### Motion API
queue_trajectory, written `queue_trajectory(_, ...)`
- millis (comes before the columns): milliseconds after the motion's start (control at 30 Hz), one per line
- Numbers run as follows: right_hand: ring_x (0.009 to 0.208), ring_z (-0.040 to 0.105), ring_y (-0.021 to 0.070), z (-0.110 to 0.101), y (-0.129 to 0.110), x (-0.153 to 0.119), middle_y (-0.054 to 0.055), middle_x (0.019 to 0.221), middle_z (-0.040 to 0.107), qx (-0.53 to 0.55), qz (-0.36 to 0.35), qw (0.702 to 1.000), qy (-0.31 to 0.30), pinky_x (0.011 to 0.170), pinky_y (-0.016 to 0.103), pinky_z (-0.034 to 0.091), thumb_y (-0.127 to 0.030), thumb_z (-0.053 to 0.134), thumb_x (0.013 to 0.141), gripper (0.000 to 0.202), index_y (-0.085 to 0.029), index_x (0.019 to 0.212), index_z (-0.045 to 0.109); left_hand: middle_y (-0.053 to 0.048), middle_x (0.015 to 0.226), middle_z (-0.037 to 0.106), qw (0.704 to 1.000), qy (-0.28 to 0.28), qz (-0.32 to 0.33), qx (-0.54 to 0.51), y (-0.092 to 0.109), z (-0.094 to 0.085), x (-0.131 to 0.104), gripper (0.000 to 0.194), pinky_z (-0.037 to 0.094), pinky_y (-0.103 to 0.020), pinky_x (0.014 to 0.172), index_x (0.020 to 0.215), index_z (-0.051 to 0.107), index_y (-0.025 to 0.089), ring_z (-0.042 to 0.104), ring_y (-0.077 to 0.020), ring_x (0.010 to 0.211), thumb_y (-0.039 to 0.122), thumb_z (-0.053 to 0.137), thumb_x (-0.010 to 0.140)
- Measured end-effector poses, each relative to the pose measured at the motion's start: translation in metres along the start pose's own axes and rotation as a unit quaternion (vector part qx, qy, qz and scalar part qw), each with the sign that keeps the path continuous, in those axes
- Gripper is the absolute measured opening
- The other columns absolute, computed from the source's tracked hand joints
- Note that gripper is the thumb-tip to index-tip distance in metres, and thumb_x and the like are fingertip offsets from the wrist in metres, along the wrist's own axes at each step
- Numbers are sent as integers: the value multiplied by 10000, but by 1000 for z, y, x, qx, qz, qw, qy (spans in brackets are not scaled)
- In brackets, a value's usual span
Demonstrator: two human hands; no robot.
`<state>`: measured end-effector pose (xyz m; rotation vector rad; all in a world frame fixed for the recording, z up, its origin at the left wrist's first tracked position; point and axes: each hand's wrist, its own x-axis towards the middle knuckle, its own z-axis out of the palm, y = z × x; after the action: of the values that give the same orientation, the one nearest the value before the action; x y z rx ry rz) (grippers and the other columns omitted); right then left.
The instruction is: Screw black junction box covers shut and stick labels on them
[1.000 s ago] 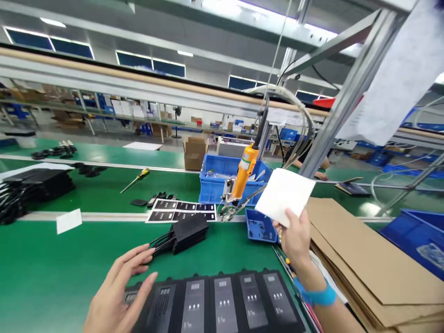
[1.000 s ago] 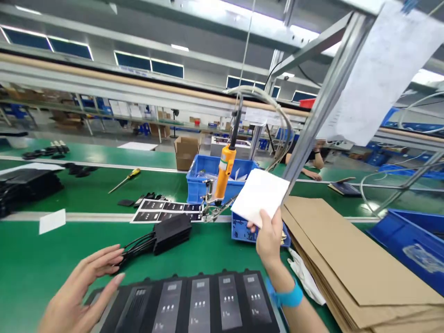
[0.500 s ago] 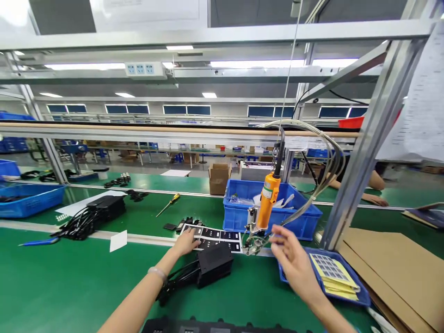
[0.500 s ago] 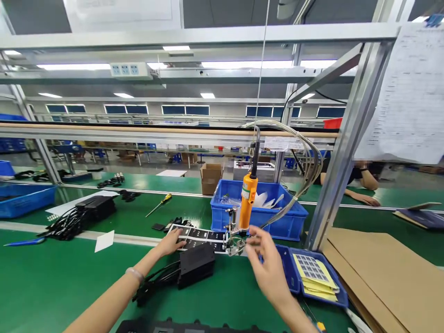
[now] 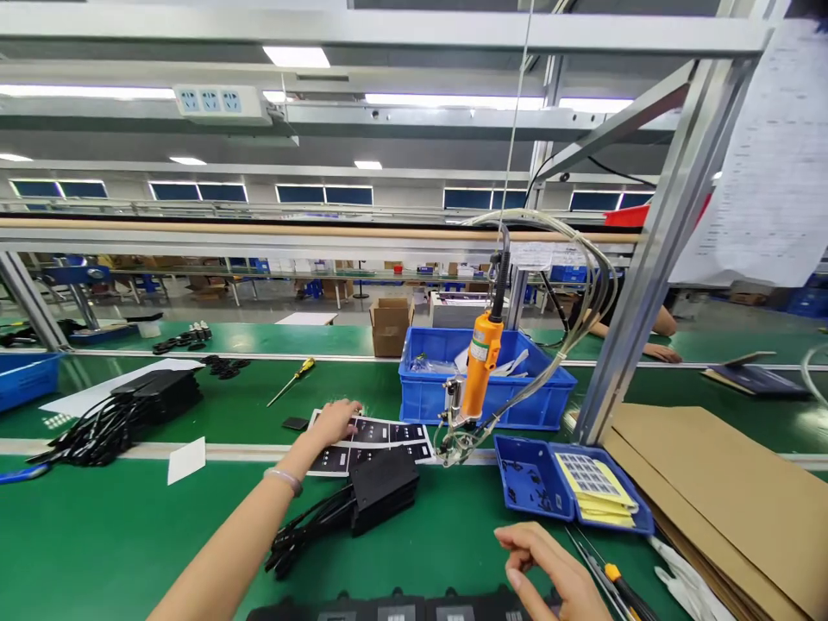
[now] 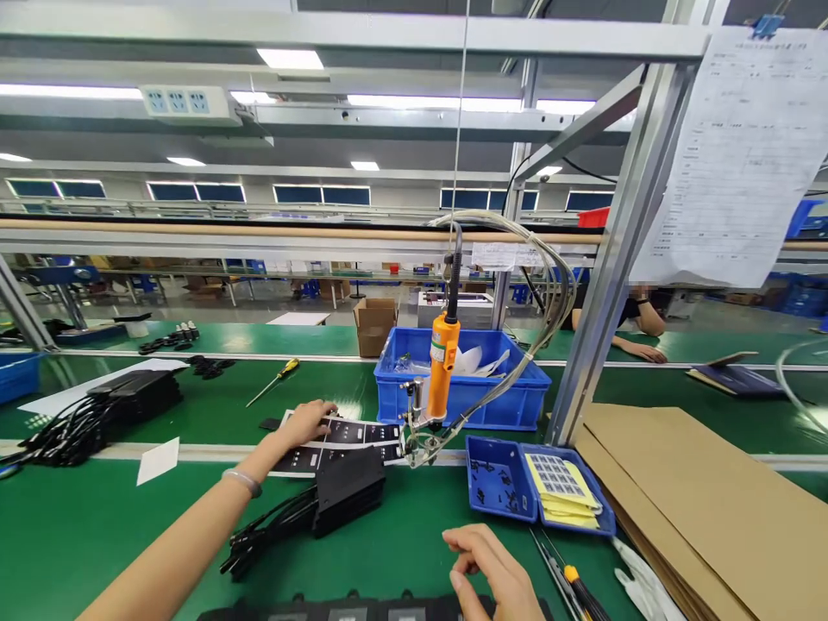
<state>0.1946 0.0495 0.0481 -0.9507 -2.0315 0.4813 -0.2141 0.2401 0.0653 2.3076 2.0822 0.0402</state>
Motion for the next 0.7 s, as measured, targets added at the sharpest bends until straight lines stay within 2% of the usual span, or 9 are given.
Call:
queue_trajectory(33,764,685,140,-3,-7,-1,49,991,664,0,10,1000,-4,693,212,578,-178,529,937,222,-261,1130,600,-85,1116,680,1000,15,-9,-7,-1,-10,-9,321,491,-451,961,1232,612,158,637,-247,1063,314,612,951)
queue_trajectory(100,802,668,138,-7,-21,-1,55,992,652,7,22,1000,-19,735,226,560,-193,499,961,188,-245,1107,605,-68,1029,699,997,64,-42,-12,-6,-31,-32,283,509,-381,894,1244,604,180,663,-223,974,248,497,991)
queue_trajectory(167,838,648,136,-8,-34,1,56,1001,639,22,25,999,-41,778,241,537,-189,481,972,187,-239,1103,606,-109,1108,679,988,129,-86,-4,-13,-53,-59,333,491,-368,885,1260,594,204,646,-265,1041,255,379,1011)
queue_trajectory(233,869,631,137,-4,-46,5,50,993,629,43,21,997,-62,800,249,515,-181,473,975,192,-239,1100,606,-147,1159,639,978,173,-119,8,-20,-69,-86,404,493,-405,850,1293,565,193,641,-321,1041,310,290,1021)
queue_trajectory(333,917,618,138,7,-62,13,41,989,632,71,4,994,-83,817,249,493,-165,470,974,193,-241,1086,607,-151,1232,599,981,162,-101,10,-31,-76,-112,441,496,-411,875,1360,515,191,629,-330,1075,351,313,1002)
queue_trajectory(433,934,618,134,20,-79,17,42,1018,634,86,-16,988,-124,829,241,490,-154,473,968,207,-240,1104,604,-152,1320,581,995,79,-59,-4,-44,-54,-113,524,466,-363,993,1404,488,157,577,-295,1199,372,508,926)
queue_trajectory(500,935,622,133,25,-87,16,48,1035,633,86,-32,983,-160,844,239,498,-138,478,955,233,-237,1128,599,-185,1361,564,998,18,-61,-14,-55,-28,-104,676,459,-361,1024,1434,449,106,549,-296,1250,416,632,862)
queue_trajectory(567,953,629,141,25,-91,12,57,1061,634,73,-51,978,-191,857,239,508,-122,482,941,256,-236,1141,595,-200,1404,532,997,-30,-74,-21,-65,-2,-94,778,464,-410,1032,1438,435,99,535,-312,1269,457,720,809)
queue_trajectory(700,977,640,154,13,-84,2,71,1090,635,31,-45,976,-211,864,243,520,-129,474,944,255,-239,1137,600,-177,1398,532,991,-84,-96,-30,-78,39,-81,717,469,-494,1012,1414,456,139,557,-318,1227,492,712,845)
